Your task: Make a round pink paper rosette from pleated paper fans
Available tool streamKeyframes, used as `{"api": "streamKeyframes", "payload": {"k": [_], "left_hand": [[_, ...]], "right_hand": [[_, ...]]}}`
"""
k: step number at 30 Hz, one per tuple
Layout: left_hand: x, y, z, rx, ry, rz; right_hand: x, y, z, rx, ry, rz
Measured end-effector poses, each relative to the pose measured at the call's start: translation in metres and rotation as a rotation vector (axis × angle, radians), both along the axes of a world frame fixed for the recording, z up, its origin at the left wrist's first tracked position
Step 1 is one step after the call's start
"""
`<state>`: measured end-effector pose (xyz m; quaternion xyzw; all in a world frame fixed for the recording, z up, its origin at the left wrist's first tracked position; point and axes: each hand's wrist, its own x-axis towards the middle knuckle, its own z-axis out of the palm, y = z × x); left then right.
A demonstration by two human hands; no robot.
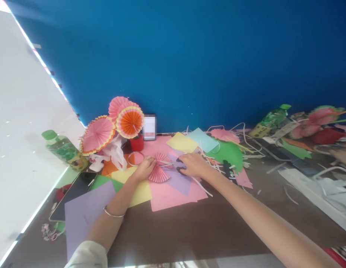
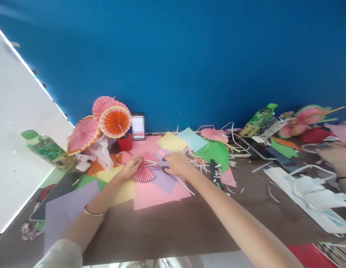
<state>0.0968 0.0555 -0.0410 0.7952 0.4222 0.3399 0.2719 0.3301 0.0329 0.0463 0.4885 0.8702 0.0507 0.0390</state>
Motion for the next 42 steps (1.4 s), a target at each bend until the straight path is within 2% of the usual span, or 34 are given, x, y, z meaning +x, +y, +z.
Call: {"api": "streamKeyframes", "payload": {"k": [6,13,20,25,31,42], "left_hand": [[0.001,0.003,-0.001,-0.045,-0.095,0.021],[0.0,0.004,-0.002,-0.06,-0.023,0.074],[-0.004,0.003,-0.001,-0.053,-0.032,0.144],[-0.008,0.002,0.0,-0.038,-0.028,0.067],[-0.009,0.004,0.0,-0.013,-0.037,0.04],[-0.009,0.002,0.004,-0.013,0.017,0.055]], "right_hand": [[-0.012,-0.002,0.007,-0.033,-0.051,-0.048],[-0.015,-0.002,0.019,-0.037,-0.091,-0.073],[-0.016,-0.002,0.018,-0.035,-0.118,-0.089],[-0.014,-0.003,0.019,-0.051,-0.124,-0.113],[-0.014,-0.002,0.018,-0.048,-0.114,-0.108],[-0.023,0.0,0.015,-0.089,-0.128,-0.093]]}}
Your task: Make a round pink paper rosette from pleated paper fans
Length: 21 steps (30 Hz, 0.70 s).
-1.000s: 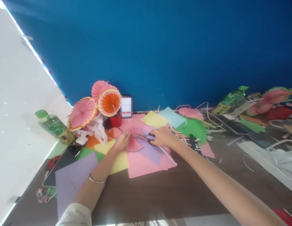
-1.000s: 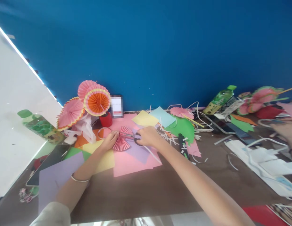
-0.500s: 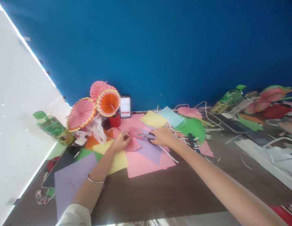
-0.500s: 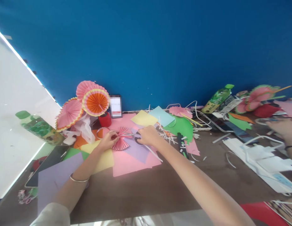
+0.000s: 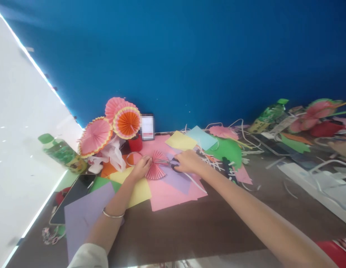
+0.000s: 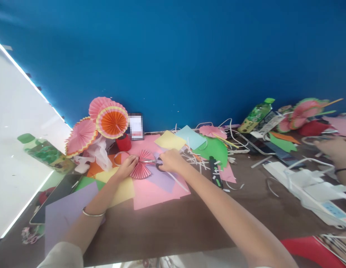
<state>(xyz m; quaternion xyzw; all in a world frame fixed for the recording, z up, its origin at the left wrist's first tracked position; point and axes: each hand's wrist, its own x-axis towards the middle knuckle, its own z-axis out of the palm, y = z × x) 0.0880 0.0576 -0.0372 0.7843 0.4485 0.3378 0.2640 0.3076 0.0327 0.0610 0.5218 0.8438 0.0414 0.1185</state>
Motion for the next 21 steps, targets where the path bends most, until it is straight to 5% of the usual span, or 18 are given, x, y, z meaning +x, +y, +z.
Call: {"api": "streamKeyframes", "payload": {"k": [21], "left_hand": [[0.002,-0.001,0.003,-0.053,-0.026,0.054]], "right_hand": [[-0.014,-0.002,0.008,0.028,0.008,0.007]]}}
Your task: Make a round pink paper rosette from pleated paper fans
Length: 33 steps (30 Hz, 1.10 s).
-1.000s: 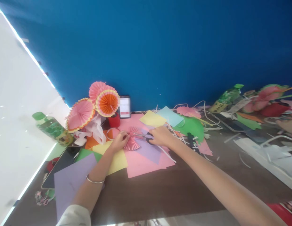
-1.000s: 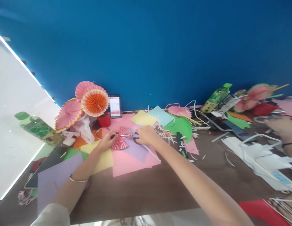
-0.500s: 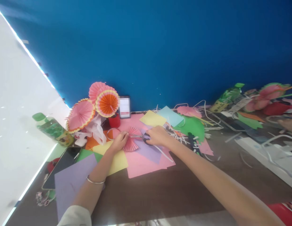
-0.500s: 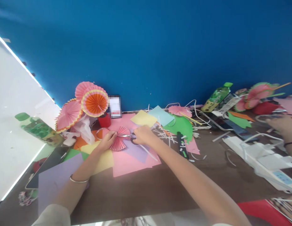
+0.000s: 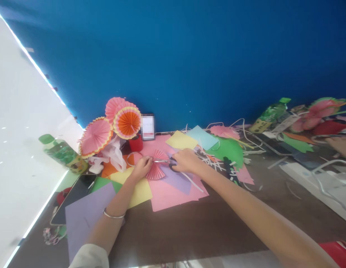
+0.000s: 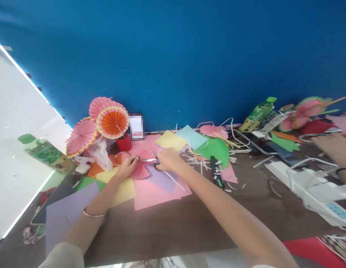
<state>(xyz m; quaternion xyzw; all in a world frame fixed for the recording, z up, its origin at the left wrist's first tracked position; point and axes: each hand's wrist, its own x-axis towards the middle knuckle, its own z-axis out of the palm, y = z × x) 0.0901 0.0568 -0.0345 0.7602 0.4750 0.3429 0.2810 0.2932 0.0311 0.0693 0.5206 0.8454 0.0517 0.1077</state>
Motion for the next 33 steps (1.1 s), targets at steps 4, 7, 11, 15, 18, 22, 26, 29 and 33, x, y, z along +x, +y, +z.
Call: {"api": "streamKeyframes", "payload": {"k": [4,7,11,15,18,22,26,29,33], "left_hand": [[0.0,-0.001,0.002,-0.006,-0.005,-0.007],[0.0,0.0,0.001,-0.006,-0.015,-0.003],[0.0,0.003,-0.005,0.033,-0.037,0.005],[0.001,0.005,-0.009,0.078,-0.064,0.041],[0.001,0.006,-0.011,0.064,-0.063,0.057],[0.001,0.006,-0.012,0.055,-0.054,0.064],[0.001,0.006,-0.013,0.078,-0.048,0.08],[0.002,0.006,-0.015,0.09,-0.047,0.109],[0.003,0.005,-0.017,0.118,-0.053,0.121]], "right_hand": [[-0.009,-0.002,0.0,0.001,0.005,0.022],[-0.015,-0.004,0.0,0.02,0.001,0.053],[-0.022,-0.006,-0.002,0.035,0.002,0.078],[-0.029,-0.007,-0.004,0.056,0.016,0.104],[-0.033,-0.009,-0.005,0.065,0.022,0.122],[-0.035,-0.011,-0.006,0.093,0.056,0.161],[-0.038,-0.012,-0.007,0.097,0.072,0.187],[-0.04,-0.012,-0.01,0.108,0.066,0.206],[-0.042,-0.011,-0.015,0.13,0.051,0.234]]}}
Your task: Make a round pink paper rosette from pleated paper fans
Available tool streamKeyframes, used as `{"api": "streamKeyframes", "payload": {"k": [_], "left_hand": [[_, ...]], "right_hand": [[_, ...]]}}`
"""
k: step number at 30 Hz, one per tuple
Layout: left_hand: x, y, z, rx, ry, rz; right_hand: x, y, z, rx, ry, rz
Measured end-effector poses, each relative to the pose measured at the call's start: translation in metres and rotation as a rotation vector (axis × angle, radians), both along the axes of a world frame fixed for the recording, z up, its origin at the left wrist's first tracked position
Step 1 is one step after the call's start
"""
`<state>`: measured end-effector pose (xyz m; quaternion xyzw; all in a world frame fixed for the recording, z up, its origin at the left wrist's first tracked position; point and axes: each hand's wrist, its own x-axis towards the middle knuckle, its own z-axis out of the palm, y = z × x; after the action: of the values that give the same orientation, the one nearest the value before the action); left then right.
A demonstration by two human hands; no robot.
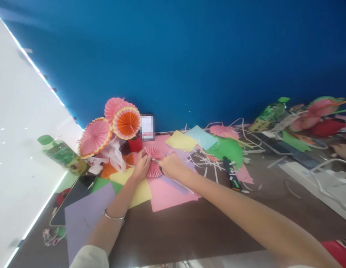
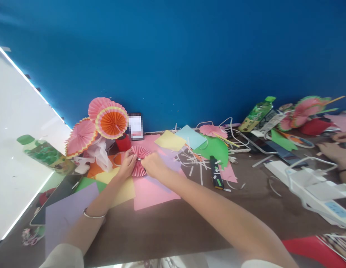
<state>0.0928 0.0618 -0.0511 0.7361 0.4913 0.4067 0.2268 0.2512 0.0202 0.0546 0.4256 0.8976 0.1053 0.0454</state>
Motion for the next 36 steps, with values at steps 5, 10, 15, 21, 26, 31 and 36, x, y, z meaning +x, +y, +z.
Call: {"api": "streamKeyframes", "payload": {"k": [5,10,15,21,26,31,36], "left_hand": [[0.001,-0.001,-0.002,-0.001,-0.016,0.042],[0.002,-0.001,0.0,0.0,0.004,0.023],[0.002,-0.001,0.002,-0.018,0.011,0.02],[0.003,-0.001,0.002,-0.008,-0.045,0.079],[0.006,-0.002,0.002,-0.015,-0.11,0.051],[0.006,-0.004,0.004,-0.038,-0.114,0.017],[0.007,-0.004,0.002,-0.037,-0.108,0.003]], "right_hand": [[-0.001,0.0,-0.003,-0.024,0.012,0.016],[-0.004,-0.003,-0.002,-0.069,-0.005,0.019],[-0.007,-0.006,0.001,-0.079,-0.023,0.017],[-0.002,-0.003,0.002,-0.051,0.003,-0.005],[0.005,-0.003,0.001,-0.026,0.013,0.003],[0.007,-0.004,0.0,-0.018,-0.005,-0.024],[0.003,-0.003,-0.004,0.018,-0.001,-0.032]]}}
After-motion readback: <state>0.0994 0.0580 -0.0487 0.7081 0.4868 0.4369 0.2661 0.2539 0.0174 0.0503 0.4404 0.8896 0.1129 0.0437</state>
